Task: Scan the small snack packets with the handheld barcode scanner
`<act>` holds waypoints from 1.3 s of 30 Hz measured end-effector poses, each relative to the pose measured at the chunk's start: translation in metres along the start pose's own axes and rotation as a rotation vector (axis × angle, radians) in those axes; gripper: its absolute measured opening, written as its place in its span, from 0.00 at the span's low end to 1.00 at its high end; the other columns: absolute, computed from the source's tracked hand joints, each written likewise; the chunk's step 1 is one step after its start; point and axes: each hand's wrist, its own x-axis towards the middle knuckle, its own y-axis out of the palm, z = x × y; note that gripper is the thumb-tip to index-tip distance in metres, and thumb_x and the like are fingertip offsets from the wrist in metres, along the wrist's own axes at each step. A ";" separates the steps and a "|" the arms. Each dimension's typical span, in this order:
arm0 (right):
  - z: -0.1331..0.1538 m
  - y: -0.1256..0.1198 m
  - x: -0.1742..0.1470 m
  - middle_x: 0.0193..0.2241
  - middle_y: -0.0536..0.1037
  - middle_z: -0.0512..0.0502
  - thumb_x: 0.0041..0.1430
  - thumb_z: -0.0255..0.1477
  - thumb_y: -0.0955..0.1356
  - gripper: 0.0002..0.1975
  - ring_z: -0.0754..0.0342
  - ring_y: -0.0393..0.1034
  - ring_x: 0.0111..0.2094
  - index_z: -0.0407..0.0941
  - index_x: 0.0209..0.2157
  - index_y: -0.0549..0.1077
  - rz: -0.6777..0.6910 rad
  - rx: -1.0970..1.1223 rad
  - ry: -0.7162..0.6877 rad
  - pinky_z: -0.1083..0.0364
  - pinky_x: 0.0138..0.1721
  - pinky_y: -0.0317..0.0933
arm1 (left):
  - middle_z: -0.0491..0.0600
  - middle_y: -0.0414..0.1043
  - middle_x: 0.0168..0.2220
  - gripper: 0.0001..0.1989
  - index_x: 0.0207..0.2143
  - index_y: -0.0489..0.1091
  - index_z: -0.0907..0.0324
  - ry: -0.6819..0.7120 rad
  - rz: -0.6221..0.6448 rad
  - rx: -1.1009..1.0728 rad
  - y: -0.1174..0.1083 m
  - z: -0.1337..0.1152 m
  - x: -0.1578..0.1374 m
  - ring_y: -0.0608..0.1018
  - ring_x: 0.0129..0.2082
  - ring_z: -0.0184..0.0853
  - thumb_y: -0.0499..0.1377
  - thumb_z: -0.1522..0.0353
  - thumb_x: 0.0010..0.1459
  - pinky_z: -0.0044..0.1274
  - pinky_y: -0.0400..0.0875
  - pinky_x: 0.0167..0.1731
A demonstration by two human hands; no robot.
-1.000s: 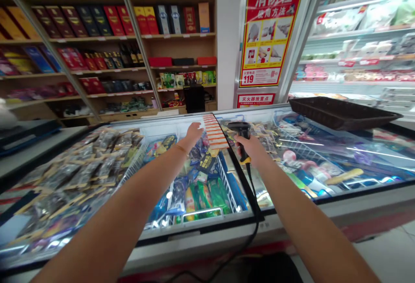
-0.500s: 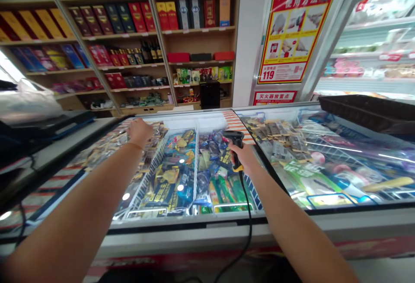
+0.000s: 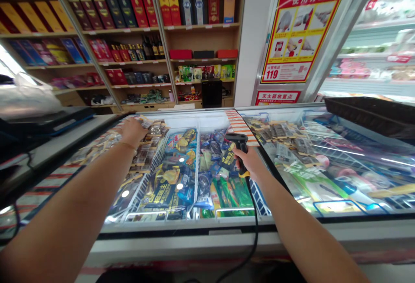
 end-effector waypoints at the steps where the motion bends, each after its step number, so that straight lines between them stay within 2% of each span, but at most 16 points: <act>1: 0.000 0.000 0.000 0.20 0.71 0.54 0.46 0.37 0.77 0.19 0.60 0.63 0.14 0.44 0.32 0.68 0.008 -0.005 -0.007 0.59 0.14 0.57 | 0.75 0.64 0.58 0.30 0.53 0.63 0.67 0.010 -0.033 0.012 -0.001 -0.004 -0.001 0.66 0.60 0.64 0.66 0.65 0.49 0.52 0.59 0.56; 4: -0.001 0.001 -0.001 0.20 0.71 0.55 0.46 0.38 0.77 0.19 0.60 0.63 0.13 0.44 0.32 0.67 0.017 -0.018 -0.012 0.59 0.14 0.56 | 0.70 0.64 0.58 0.31 0.53 0.63 0.64 0.043 -0.087 -0.069 0.000 -0.024 -0.005 0.69 0.59 0.59 0.68 0.65 0.48 0.46 0.64 0.56; 8: 0.002 0.005 -0.006 0.19 0.70 0.55 0.48 0.37 0.76 0.17 0.60 0.63 0.13 0.44 0.33 0.68 0.034 -0.031 -0.005 0.59 0.14 0.55 | 0.61 0.72 0.48 0.27 0.51 0.61 0.61 -0.050 -0.023 -0.465 0.020 -0.067 -0.021 0.77 0.49 0.48 0.67 0.61 0.54 0.38 0.71 0.50; 11: 0.005 0.006 -0.011 0.19 0.71 0.55 0.48 0.35 0.75 0.16 0.60 0.62 0.13 0.44 0.33 0.67 0.055 -0.041 -0.016 0.59 0.14 0.55 | 0.53 0.73 0.40 0.23 0.46 0.61 0.59 -0.133 0.101 -0.739 0.046 -0.106 -0.052 0.79 0.39 0.39 0.67 0.60 0.55 0.32 0.74 0.43; 14: 0.005 0.006 -0.013 0.19 0.70 0.56 0.48 0.34 0.74 0.15 0.60 0.62 0.13 0.44 0.32 0.66 0.080 -0.050 -0.031 0.59 0.14 0.54 | 0.50 0.74 0.38 0.21 0.42 0.61 0.57 -0.204 0.227 -0.945 0.070 -0.139 -0.092 0.79 0.36 0.35 0.69 0.63 0.53 0.28 0.74 0.39; 17: 0.005 0.006 -0.014 0.19 0.70 0.56 0.48 0.35 0.74 0.16 0.60 0.62 0.12 0.44 0.33 0.66 0.105 -0.062 -0.047 0.59 0.14 0.55 | 0.49 0.74 0.35 0.19 0.38 0.63 0.58 -0.212 0.263 -1.041 0.086 -0.158 -0.124 0.78 0.35 0.36 0.70 0.65 0.49 0.28 0.72 0.39; 20: 0.006 0.006 -0.015 0.19 0.70 0.56 0.48 0.36 0.75 0.18 0.60 0.63 0.12 0.45 0.33 0.66 0.129 -0.080 -0.065 0.59 0.14 0.56 | 0.48 0.75 0.33 0.17 0.35 0.67 0.58 -0.163 0.237 -1.101 0.094 -0.161 -0.138 0.78 0.36 0.37 0.71 0.66 0.46 0.27 0.71 0.40; 24: 0.005 0.007 -0.018 0.20 0.70 0.56 0.48 0.37 0.75 0.18 0.60 0.63 0.13 0.45 0.33 0.65 0.170 -0.107 -0.077 0.59 0.14 0.55 | 0.49 0.77 0.31 0.12 0.32 0.70 0.59 -0.079 0.276 -1.148 0.094 -0.154 -0.138 0.78 0.36 0.38 0.68 0.66 0.47 0.27 0.71 0.40; 28: 0.005 0.009 -0.024 0.20 0.70 0.56 0.50 0.36 0.74 0.16 0.61 0.62 0.13 0.46 0.32 0.64 0.209 -0.134 -0.077 0.59 0.15 0.55 | 0.49 0.78 0.32 0.11 0.33 0.70 0.59 -0.059 0.278 -1.202 0.093 -0.150 -0.137 0.79 0.36 0.38 0.67 0.69 0.46 0.27 0.71 0.40; 33: 0.006 0.010 -0.028 0.20 0.71 0.56 0.51 0.36 0.73 0.15 0.61 0.63 0.13 0.45 0.32 0.64 0.235 -0.195 -0.092 0.59 0.16 0.55 | 0.50 0.78 0.34 0.11 0.35 0.71 0.60 -0.018 0.257 -1.239 0.101 -0.149 -0.138 0.79 0.37 0.38 0.65 0.67 0.49 0.28 0.72 0.42; 39: 0.006 0.012 -0.029 0.19 0.70 0.56 0.49 0.37 0.74 0.16 0.60 0.62 0.13 0.45 0.33 0.65 0.231 -0.206 -0.080 0.59 0.16 0.54 | 0.50 0.79 0.35 0.08 0.36 0.71 0.60 -0.032 0.271 -1.280 0.105 -0.147 -0.137 0.79 0.38 0.37 0.63 0.68 0.52 0.26 0.72 0.43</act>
